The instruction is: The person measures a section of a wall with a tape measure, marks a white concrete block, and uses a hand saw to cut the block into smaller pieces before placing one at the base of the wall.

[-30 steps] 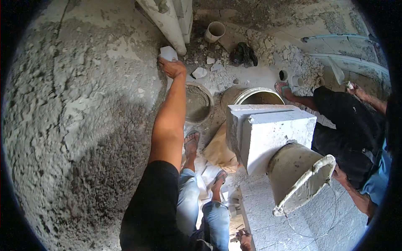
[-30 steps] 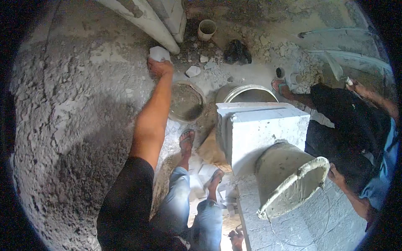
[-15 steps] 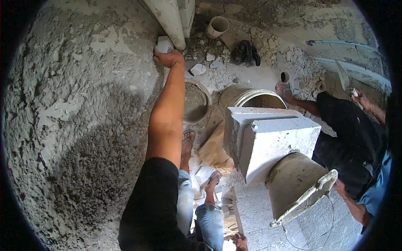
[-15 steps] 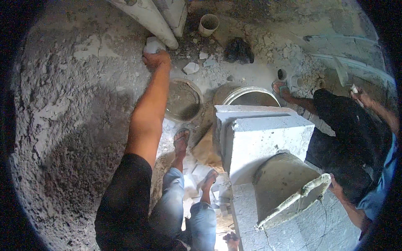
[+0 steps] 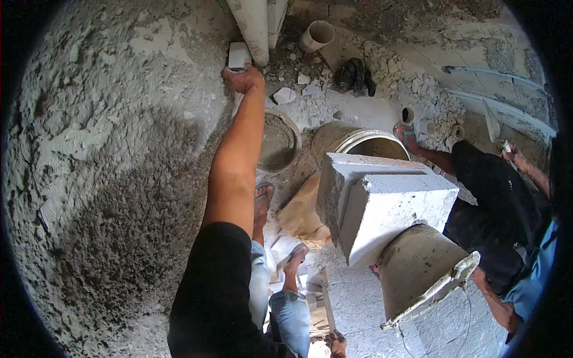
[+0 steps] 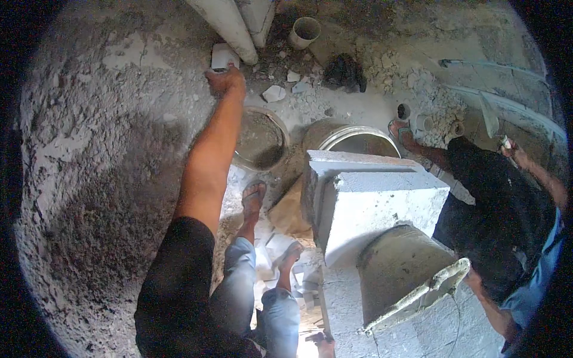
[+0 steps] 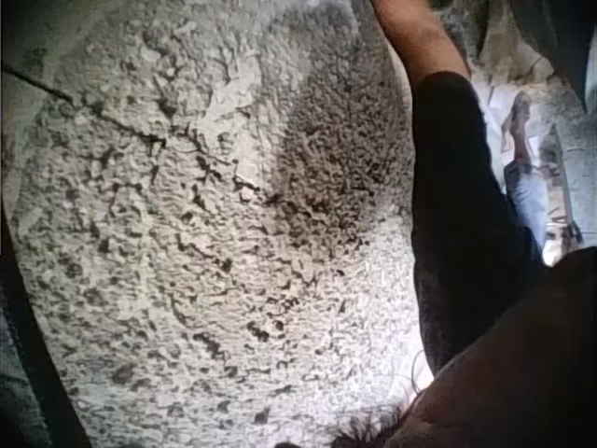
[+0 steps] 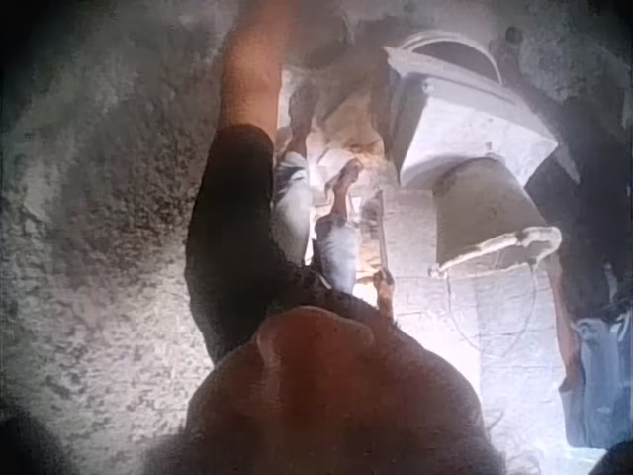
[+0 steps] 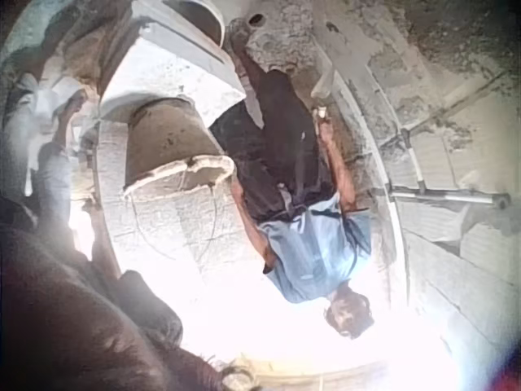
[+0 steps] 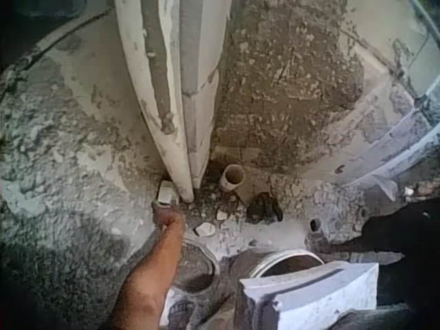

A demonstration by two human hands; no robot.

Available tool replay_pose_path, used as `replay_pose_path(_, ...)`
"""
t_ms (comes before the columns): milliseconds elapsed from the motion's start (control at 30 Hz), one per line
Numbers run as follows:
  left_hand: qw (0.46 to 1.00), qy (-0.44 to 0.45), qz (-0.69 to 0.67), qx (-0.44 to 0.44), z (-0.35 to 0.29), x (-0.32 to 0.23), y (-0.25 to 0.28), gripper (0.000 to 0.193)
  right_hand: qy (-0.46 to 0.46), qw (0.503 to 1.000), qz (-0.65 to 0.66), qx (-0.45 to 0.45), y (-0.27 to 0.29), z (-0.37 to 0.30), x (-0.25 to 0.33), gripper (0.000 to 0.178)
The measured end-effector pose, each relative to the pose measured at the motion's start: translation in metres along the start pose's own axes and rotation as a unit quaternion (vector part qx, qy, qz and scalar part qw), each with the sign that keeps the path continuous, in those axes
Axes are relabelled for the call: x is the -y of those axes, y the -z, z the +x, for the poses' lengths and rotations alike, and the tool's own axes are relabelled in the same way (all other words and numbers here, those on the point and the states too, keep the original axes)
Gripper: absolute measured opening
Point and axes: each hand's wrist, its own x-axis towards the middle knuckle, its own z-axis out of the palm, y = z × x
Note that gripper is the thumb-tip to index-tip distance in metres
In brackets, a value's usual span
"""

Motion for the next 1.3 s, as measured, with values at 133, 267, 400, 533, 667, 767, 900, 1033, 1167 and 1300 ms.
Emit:
replay_pose_path(133,0.996,-0.062,-0.062,0.007,0.018,0.016,-0.002,0.077,-0.038,0.999,-0.005,-0.013,0.006,0.003,-0.002,0.032)
replay_pose_path(267,0.970,-0.057,-0.235,0.038,0.000,0.005,0.001,0.071,-0.097,0.993,0.041,-0.056,0.001,0.009,-0.005,0.036)
replay_pose_path(400,0.983,-0.086,-0.144,0.078,-0.004,0.006,0.020,0.071,0.044,0.993,0.095,0.053,0.002,0.002,-0.013,0.049)
replay_pose_path(533,0.966,-0.114,-0.230,0.033,0.025,0.026,0.013,0.072,0.076,0.993,0.068,0.051,-0.018,0.002,0.014,0.042)
replay_pose_path(667,0.957,-0.074,-0.273,0.066,-0.006,0.018,-0.006,0.071,-0.031,0.994,-0.079,-0.064,-0.037,-0.002,0.034,0.028)
replay_pose_path(767,0.961,-0.072,-0.263,0.042,-0.004,0.009,0.004,0.070,-0.031,0.992,-0.101,-0.065,-0.049,0.003,0.048,0.022)
replay_pose_path(900,0.953,-0.073,-0.290,0.044,0.009,0.020,0.004,0.068,-0.139,0.984,0.004,-0.110,-0.017,0.023,0.009,0.023)
replay_pose_path(1033,0.957,-0.097,-0.272,0.043,0.017,0.019,0.005,0.070,-0.074,0.996,-0.046,-0.026,0.038,0.023,-0.041,0.046)
replay_pose_path(1167,0.969,-0.117,-0.214,0.026,0.019,0.026,-0.002,0.077,0.030,0.994,0.041,0.099,0.071,0.032,-0.065,0.051)
replay_pose_path(1300,0.979,-0.064,-0.160,0.105,0.004,0.024,-0.002,0.078,-0.128,0.964,0.232,0.023,0.085,0.037,-0.077,0.054)
